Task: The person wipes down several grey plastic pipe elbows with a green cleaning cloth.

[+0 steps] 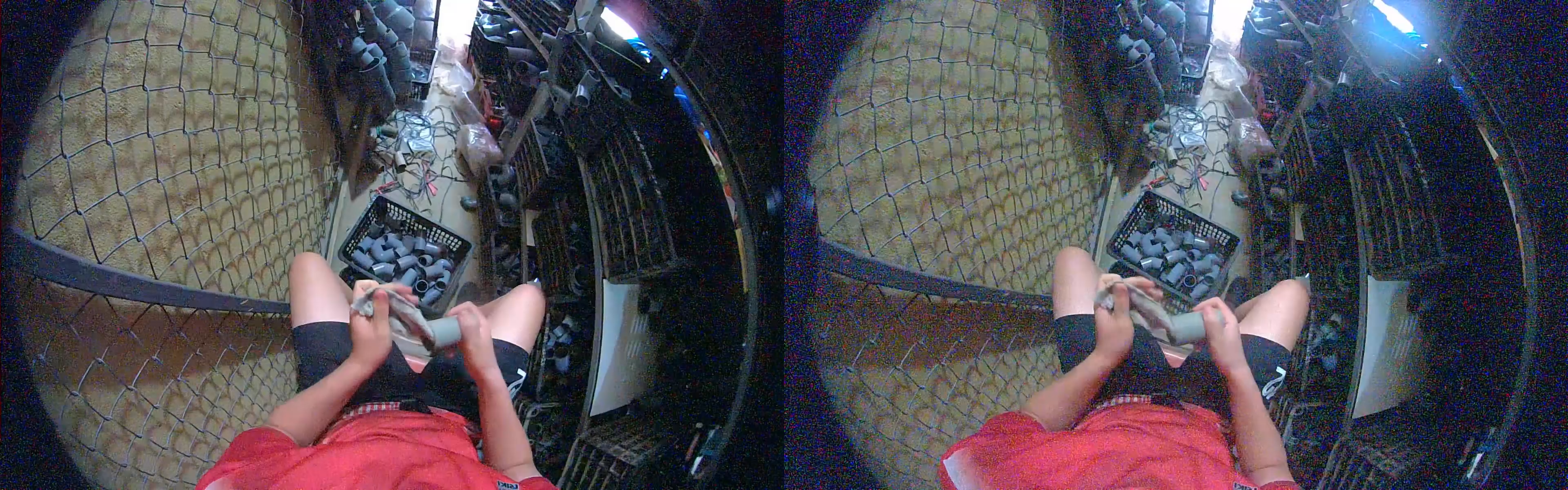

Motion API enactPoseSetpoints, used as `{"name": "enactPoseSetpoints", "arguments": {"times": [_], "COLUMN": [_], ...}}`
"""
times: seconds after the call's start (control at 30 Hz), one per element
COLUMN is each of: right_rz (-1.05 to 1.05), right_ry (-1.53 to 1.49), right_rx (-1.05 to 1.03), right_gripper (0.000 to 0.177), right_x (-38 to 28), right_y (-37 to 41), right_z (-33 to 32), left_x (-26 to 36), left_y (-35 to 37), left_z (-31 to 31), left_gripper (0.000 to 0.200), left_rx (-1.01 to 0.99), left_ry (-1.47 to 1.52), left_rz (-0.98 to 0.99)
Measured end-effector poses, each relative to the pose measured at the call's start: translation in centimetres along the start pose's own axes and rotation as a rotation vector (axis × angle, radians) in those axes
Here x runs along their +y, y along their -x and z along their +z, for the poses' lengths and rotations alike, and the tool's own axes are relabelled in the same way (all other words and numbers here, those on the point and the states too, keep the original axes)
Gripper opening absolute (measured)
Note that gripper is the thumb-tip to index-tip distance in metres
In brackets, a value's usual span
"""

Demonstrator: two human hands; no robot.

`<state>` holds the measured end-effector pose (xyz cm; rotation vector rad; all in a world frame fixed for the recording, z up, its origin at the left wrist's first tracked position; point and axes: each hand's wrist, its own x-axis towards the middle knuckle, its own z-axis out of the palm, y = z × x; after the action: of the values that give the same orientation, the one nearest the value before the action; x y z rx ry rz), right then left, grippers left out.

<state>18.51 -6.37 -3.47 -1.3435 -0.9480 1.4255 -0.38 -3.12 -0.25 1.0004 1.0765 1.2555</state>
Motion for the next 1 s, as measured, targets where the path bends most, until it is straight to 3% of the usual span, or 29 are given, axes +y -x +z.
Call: {"name": "enactPoseSetpoints", "arguments": {"times": [0.07,0.1,0.13,0.2,0.23,0.27,0.33,0.37,0.4,0.47,0.5,0.53,0.6,0.67,0.73,0.77,0.8,0.87,0.9,0.93,1.0], "right_rz": [0.018,0.037,0.035,-0.124,-0.050,-0.050,-0.228,-0.240,-0.242,0.001,0.055,0.055,0.033,0.056,0.062,-0.011,-0.010,-0.249,-0.294,-0.185,-0.185], "right_ry": [0.014,0.025,0.025,0.138,0.215,0.213,0.401,0.450,0.454,0.054,-0.053,-0.057,-0.422,-0.419,-0.382,-0.310,-0.310,-0.076,-0.120,-0.260,-0.187], "right_rx": [0.000,-0.002,-0.004,0.047,-0.051,-0.049,-0.296,-0.249,-0.243,0.122,0.009,0.008,0.173,0.177,0.307,0.214,0.215,0.313,0.334,0.333,0.366], "right_gripper": [0.033,0.025,0.025,0.024,0.031,0.031,0.031,0.037,0.037,0.048,0.054,0.054,0.047,0.049,0.050,0.050,0.050,0.048,0.050,0.046,0.044], "right_x": [0.1,-0.1,-0.2,-0.7,0.1,0.5,-1.0,-2.1,-2.5,-2.8,-0.4,0.2,1.2,1.0,0.2,0.6,0.1,-1.9,-2.3,-2.8,-2.4], "right_y": [0.2,0.3,0.5,1.0,1.1,1.2,2.1,2.1,1.9,1.7,1.2,0.8,0.8,0.7,1.0,0.8,1.0,0.4,-0.9,-0.8,-0.7], "right_z": [0.6,1.0,1.4,2.0,0.7,0.5,0.9,1.2,1.6,2.5,1.4,1.9,3.5,4.1,5.2,4.4,4.1,3.8,2.9,2.4,2.7], "left_x": [0.2,-0.1,0.0,0.4,1.0,0.3,-1.6,-1.6,-1.6,-1.3,-1.6,-2.0,-2.1,-2.1,-3.1,-3.4,-3.1,-2.2,-2.0,-1.3,-1.7], "left_y": [0.1,-0.3,0.2,0.2,-0.3,-0.8,-1.3,-1.5,-1.3,-0.8,-1.1,-0.7,0.6,-0.6,-2.8,-3.7,-3.2,-1.6,-0.5,0.1,-0.9], "left_z": [1.6,2.0,1.9,2.2,2.2,2.2,2.1,2.0,2.4,3.2,2.8,2.8,4.7,4.8,4.5,4.4,4.7,6.0,6.5,6.8,6.6], "left_gripper": [0.026,0.027,0.029,0.038,0.045,0.045,0.049,0.052,0.054,0.054,0.056,0.058,0.059,0.059,0.063,0.060,0.060,0.059,0.059,0.060,0.059], "left_rx": [0.018,-0.094,-0.273,-0.546,-0.629,-0.631,-0.637,-0.621,-0.408,-0.036,-0.107,-0.341,-0.393,-0.429,-0.529,-0.558,-0.558,-0.419,-0.394,-0.413,-0.441], "left_ry": [0.149,-0.124,-0.377,-0.553,-0.503,-0.504,-0.255,-0.171,-0.245,-0.394,-0.518,-0.378,-0.648,-0.653,-0.485,-0.333,-0.333,-0.421,-0.378,-0.362,-0.328], "left_rz": [0.109,0.409,0.525,0.488,0.368,0.367,-0.148,-0.292,-0.089,0.325,0.450,0.266,0.445,0.426,0.305,0.250,0.249,0.329,0.346,0.359,0.321]}}
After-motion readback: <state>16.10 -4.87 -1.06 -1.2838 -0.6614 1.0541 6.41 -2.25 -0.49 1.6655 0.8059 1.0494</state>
